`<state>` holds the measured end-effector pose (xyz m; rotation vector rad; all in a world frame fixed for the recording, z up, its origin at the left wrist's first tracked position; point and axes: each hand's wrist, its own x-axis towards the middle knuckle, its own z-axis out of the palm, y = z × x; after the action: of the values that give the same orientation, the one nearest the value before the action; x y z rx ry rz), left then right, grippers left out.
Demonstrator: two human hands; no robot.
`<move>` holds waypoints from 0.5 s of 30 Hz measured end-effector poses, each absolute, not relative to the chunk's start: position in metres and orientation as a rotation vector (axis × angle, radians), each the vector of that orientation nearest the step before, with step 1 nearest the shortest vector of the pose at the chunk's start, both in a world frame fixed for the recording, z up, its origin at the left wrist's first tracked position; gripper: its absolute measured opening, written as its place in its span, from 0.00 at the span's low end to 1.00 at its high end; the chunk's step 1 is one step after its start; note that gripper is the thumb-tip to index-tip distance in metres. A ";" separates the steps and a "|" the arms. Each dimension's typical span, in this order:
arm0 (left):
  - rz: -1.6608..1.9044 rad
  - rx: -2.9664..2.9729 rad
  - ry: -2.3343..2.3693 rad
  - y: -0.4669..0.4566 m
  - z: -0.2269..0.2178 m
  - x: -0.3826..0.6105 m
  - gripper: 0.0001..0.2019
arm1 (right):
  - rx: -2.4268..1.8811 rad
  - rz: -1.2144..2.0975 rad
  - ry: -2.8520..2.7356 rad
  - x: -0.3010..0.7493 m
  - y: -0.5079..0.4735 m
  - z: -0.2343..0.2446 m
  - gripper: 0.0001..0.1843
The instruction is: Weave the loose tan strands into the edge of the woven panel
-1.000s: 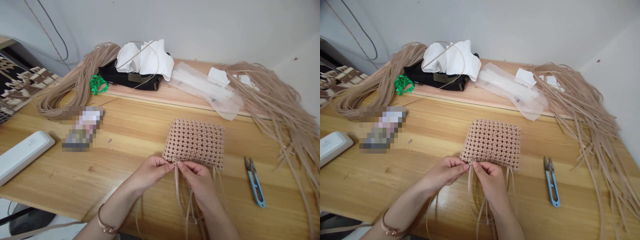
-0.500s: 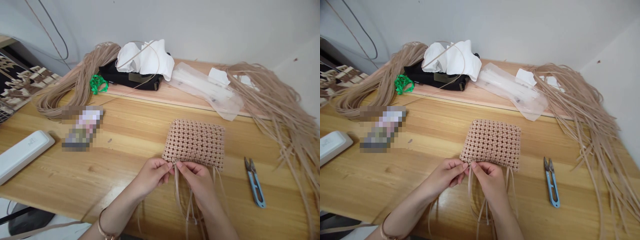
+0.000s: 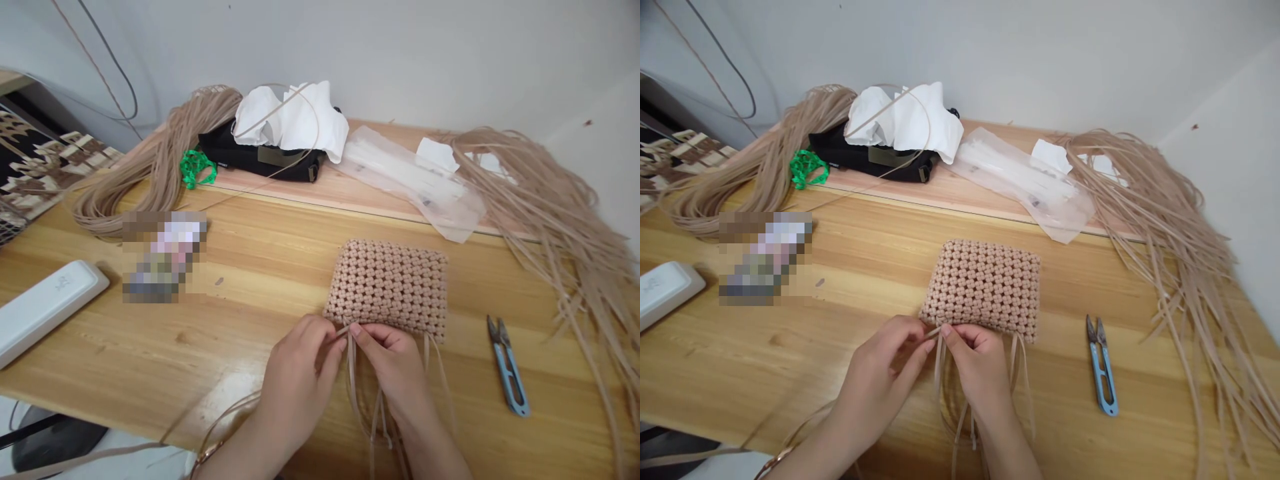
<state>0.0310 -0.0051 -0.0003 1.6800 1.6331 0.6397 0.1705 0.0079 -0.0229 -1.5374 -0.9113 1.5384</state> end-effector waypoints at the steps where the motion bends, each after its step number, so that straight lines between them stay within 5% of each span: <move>1: 0.642 1.730 1.621 -0.006 0.001 0.032 0.07 | -1.535 1.543 -0.911 0.171 0.008 -0.023 0.12; 15: 0.707 1.237 1.455 0.006 -0.016 0.041 0.06 | -1.484 1.537 -0.865 0.170 0.008 -0.027 0.10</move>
<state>0.0410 0.0063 -0.0156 1.2365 1.4553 0.7073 0.1702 0.0077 -0.0265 -1.4845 -0.8651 1.5369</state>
